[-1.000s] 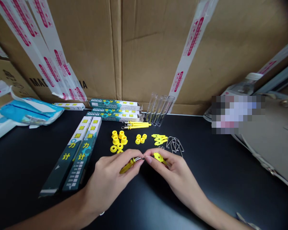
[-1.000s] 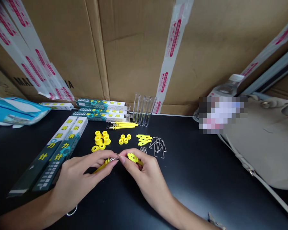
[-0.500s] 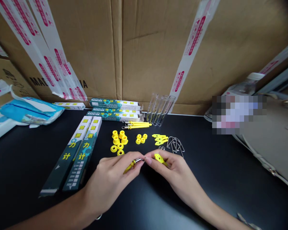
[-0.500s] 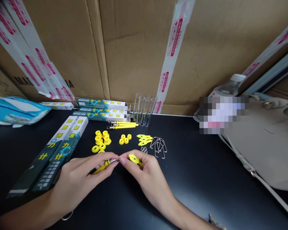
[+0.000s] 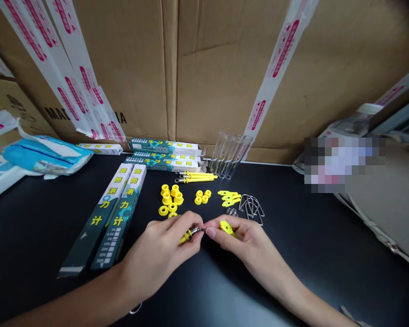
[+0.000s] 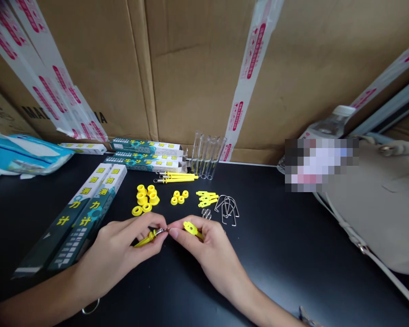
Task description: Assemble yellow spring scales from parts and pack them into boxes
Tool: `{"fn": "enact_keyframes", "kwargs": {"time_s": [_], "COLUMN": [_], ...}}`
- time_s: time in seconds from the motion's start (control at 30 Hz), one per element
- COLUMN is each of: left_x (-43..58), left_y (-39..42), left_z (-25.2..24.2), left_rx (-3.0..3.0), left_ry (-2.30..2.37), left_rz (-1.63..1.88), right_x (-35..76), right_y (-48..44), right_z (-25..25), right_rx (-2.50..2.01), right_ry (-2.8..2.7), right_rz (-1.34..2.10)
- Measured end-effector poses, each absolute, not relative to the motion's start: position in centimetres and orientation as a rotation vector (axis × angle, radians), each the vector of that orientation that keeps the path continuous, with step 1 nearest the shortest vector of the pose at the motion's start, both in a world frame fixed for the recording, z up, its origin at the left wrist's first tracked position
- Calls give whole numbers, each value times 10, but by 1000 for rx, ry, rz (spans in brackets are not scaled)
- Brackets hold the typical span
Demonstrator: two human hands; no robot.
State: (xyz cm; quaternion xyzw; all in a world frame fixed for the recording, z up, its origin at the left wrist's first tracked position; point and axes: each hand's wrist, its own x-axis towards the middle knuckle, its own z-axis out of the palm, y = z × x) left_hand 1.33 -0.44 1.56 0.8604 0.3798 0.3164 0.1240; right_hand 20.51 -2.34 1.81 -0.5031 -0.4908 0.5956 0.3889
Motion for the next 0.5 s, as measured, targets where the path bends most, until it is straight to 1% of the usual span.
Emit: {"fn": "enact_keyframes", "kwargs": {"time_s": [0.23,0.5], "left_x": [13,15], "left_y": [-5,-4], "left_z": [13,15], "left_rx": [2235,2097], "left_ry": [1091,1145], "left_rz": [961,843], "right_x": [207,206], "right_y": [-23,-23], "right_z": [17,18], "right_rx": [-1291,-1316], "right_ry": [-1329,-1371], "right_rz": [1505,1456]}}
